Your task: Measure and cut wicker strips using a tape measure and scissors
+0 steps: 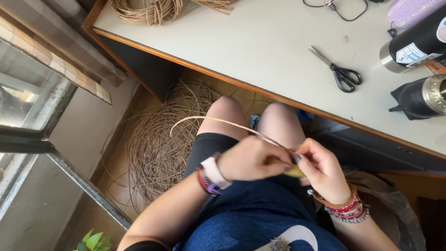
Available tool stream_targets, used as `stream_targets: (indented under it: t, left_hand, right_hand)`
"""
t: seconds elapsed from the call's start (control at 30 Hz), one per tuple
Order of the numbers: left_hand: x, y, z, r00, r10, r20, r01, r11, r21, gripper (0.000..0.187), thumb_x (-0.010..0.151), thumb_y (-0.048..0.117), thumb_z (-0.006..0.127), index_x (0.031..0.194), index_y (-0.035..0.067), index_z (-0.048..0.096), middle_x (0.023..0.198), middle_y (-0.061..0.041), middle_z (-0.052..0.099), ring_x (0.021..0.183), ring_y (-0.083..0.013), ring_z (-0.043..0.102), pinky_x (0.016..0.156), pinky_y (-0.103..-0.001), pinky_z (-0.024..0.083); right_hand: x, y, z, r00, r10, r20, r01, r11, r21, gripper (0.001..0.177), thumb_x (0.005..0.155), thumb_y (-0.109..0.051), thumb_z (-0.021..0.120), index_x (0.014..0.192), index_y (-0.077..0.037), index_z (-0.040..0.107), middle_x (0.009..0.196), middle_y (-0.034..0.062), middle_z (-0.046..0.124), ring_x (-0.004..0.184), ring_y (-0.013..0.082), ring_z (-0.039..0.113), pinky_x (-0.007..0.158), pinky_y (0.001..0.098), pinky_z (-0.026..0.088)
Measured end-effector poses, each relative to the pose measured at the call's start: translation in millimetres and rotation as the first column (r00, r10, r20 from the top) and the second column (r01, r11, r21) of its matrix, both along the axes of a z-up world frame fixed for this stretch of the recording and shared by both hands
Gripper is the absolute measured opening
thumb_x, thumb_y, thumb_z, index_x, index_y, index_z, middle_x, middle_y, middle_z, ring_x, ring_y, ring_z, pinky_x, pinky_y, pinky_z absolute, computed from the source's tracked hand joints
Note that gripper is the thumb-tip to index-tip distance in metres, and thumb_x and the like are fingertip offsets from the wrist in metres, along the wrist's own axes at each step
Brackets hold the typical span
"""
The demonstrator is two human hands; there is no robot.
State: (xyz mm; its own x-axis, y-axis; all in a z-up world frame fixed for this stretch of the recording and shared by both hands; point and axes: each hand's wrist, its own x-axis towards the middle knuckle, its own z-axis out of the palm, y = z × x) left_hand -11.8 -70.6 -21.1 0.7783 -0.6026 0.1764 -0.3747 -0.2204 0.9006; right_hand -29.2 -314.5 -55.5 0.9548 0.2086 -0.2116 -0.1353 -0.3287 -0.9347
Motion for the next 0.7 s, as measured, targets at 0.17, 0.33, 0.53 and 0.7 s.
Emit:
stream_targets:
  t: [0.17,0.33,0.53,0.7]
  left_hand:
    - [13.7,61.4,-1.9,0.992,0.123,-0.013,-0.123,0.991,0.050,0.011,0.087,0.022,0.072,0.095,0.016,0.075,0.068,-0.006,0.071,0.072,-0.0315,0.074,0.071,-0.040,0.058]
    - [7.4,64.5,-13.6,0.942,0.278,-0.187,-0.292,0.955,-0.053,0.009,0.092,0.021,0.071,0.096,0.020,0.079,0.068,0.004,0.074,0.069,-0.0092,0.071,0.072,-0.025,0.056]
    - [-9.4,20.8,-35.9,0.855,0.379,-0.354,-0.443,0.888,-0.121,0.015,0.084,0.016,0.081,0.099,0.016,0.081,0.076,0.000,0.079,0.073,-0.0127,0.076,0.074,-0.024,0.058]
    - [-8.0,6.2,-43.5,0.672,0.146,-0.726,-0.558,0.744,-0.367,0.023,0.078,0.004,0.088,0.096,-0.005,0.076,0.080,-0.020,0.077,0.069,-0.0205,0.077,0.065,-0.029,0.064]
  right_hand:
    - [13.7,-37.9,-17.6,0.995,-0.059,0.084,0.064,0.997,-0.048,0.008,0.098,-0.009,0.063,0.094,-0.002,0.066,0.092,0.0132,0.077,0.078,0.0133,0.068,0.054,0.0313,0.058]
    - [13.0,-27.8,-11.7,0.990,-0.117,0.074,0.117,0.993,0.005,0.008,0.099,-0.006,0.059,0.094,-0.001,0.062,0.092,0.0130,0.076,0.060,0.0050,0.059,0.040,0.0154,0.042]
    - [10.1,37.6,34.1,0.966,-0.062,0.252,0.042,0.996,0.082,0.008,0.097,-0.002,0.062,0.104,0.002,0.064,0.121,0.0172,0.076,0.103,0.0192,0.074,0.063,0.0215,0.058]
    - [12.0,74.5,36.1,0.864,0.021,0.503,-0.069,0.995,0.077,0.003,0.091,0.004,0.071,0.091,0.007,0.071,0.106,0.0209,0.079,0.096,0.0323,0.078,0.065,0.0302,0.064]
